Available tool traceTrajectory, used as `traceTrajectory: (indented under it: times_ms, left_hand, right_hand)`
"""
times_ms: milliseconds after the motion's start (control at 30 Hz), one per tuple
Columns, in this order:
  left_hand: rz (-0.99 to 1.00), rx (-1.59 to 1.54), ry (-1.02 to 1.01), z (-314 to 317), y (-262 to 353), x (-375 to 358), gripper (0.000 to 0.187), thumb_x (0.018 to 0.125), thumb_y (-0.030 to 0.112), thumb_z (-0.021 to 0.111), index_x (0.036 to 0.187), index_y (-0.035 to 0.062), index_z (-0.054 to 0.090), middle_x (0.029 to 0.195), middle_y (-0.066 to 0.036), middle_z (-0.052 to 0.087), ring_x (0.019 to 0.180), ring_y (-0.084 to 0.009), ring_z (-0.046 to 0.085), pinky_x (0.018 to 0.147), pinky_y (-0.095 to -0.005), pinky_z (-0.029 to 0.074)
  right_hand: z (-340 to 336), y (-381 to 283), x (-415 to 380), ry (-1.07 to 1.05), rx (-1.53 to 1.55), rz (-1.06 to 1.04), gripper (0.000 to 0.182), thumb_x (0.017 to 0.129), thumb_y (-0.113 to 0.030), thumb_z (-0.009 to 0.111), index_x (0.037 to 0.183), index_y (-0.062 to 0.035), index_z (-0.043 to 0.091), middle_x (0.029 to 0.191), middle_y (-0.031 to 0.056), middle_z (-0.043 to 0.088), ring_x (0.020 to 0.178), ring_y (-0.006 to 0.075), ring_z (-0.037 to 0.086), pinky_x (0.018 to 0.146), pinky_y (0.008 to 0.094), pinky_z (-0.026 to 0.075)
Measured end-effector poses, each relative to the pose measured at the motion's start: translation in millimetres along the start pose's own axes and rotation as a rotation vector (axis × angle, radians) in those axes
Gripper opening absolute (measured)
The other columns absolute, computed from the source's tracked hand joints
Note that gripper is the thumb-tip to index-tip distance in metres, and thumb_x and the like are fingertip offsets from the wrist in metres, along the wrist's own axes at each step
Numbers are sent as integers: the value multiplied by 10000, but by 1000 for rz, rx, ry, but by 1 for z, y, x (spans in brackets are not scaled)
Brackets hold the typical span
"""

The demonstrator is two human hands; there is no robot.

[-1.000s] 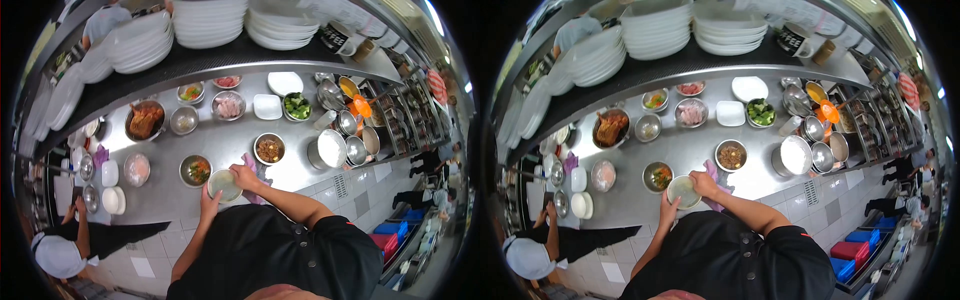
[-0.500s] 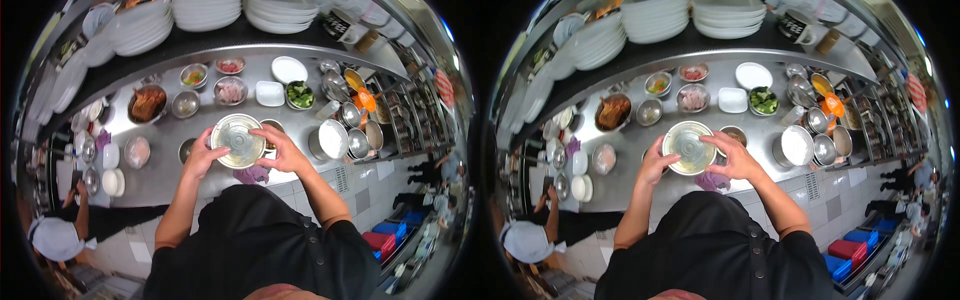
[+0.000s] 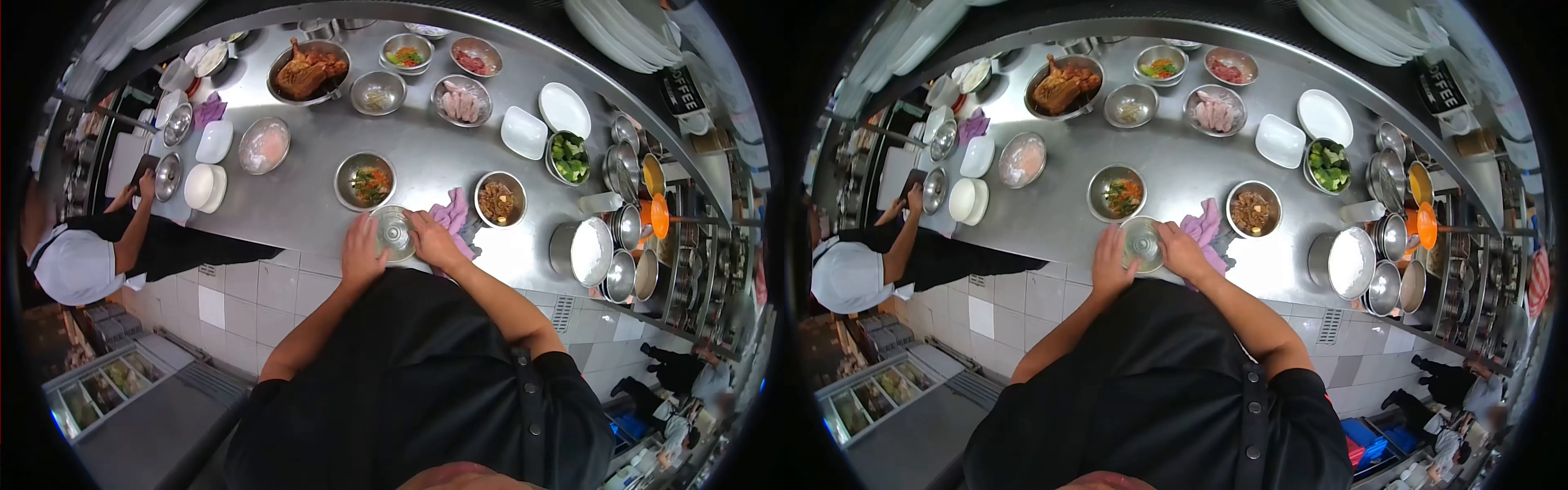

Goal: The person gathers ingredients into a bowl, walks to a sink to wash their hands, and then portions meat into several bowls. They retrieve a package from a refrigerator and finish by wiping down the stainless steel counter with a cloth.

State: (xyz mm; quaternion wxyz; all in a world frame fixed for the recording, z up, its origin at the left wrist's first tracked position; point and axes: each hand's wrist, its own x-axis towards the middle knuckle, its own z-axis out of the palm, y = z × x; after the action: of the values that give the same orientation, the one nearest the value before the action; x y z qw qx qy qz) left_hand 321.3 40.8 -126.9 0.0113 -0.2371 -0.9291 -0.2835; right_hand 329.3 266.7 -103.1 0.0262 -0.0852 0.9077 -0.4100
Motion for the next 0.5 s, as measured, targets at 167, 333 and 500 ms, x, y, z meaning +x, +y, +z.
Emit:
traceTrajectory:
  times_ms: [167,333,500]
  left_hand:
    - [24,119,-168,10,12,9,924,782,410,760,1519,8,373,1633,-231,256,1523,-389,232,1184,-645,220]
    - [63,-16,-128,11,3,6,891,772,380,769,1495,5,409,1616,-237,269,1517,-388,233,1195,-600,234]
    - [-395,-425,131,17,-10,-13,708,845,269,752,1430,-14,471,1462,-240,481,1355,-358,473,1124,-491,379]
  right_hand:
    - [30,9,-2,134,63,-20,435,950,-71,583,1372,-30,485,1200,269,623,1075,458,624,883,503,523]
    - [31,11,1,7,167,276,362,986,-110,561,1333,-19,510,1155,285,661,1080,467,637,916,486,513]
    - [35,32,-6,-26,337,308,354,974,-113,596,1315,-40,537,1036,228,703,952,328,702,803,408,547]
